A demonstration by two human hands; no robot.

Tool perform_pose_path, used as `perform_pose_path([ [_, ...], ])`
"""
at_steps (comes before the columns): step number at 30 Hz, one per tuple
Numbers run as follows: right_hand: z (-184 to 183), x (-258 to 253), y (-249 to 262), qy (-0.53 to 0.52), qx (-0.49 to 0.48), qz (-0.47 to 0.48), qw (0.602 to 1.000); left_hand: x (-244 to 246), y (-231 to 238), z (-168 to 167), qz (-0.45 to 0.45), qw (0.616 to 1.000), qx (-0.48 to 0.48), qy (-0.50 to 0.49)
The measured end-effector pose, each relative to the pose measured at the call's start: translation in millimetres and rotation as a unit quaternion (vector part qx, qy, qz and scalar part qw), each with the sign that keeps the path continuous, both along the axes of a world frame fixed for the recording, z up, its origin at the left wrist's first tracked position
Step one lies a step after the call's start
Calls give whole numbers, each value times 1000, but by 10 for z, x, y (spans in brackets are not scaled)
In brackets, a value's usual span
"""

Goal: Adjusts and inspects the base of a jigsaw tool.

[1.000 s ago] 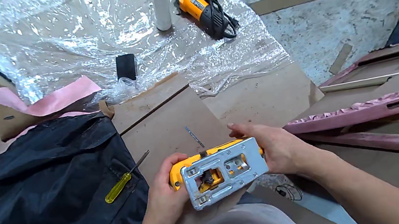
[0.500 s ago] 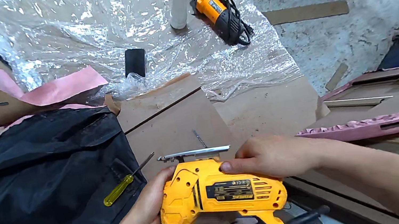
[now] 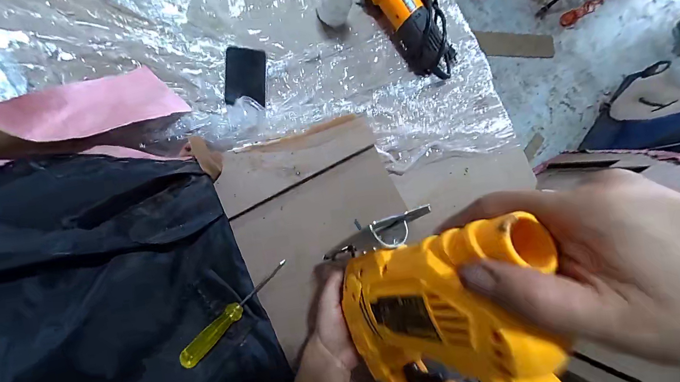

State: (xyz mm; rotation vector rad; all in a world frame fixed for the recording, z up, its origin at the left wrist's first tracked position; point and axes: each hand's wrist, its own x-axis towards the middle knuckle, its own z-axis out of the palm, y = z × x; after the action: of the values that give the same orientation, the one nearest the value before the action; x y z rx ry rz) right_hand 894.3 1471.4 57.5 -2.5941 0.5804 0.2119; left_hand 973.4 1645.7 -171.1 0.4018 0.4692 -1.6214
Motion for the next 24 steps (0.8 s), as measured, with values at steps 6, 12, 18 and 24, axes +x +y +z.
perform_pose_path([
  [6, 149, 46, 122, 3, -5, 38, 999, 20, 99, 166, -15, 988, 113, -103],
  [12, 178, -365, 48, -31, 21, 44, 998, -148, 102, 235, -16, 993, 63, -101],
  [18, 163, -571, 144, -42, 35, 26, 998, -56, -224, 116, -92, 990, 29, -99],
  [24, 5, -645, 310, -102, 18, 44, 994, 40, -135, 11, -67, 983, -22, -167],
])
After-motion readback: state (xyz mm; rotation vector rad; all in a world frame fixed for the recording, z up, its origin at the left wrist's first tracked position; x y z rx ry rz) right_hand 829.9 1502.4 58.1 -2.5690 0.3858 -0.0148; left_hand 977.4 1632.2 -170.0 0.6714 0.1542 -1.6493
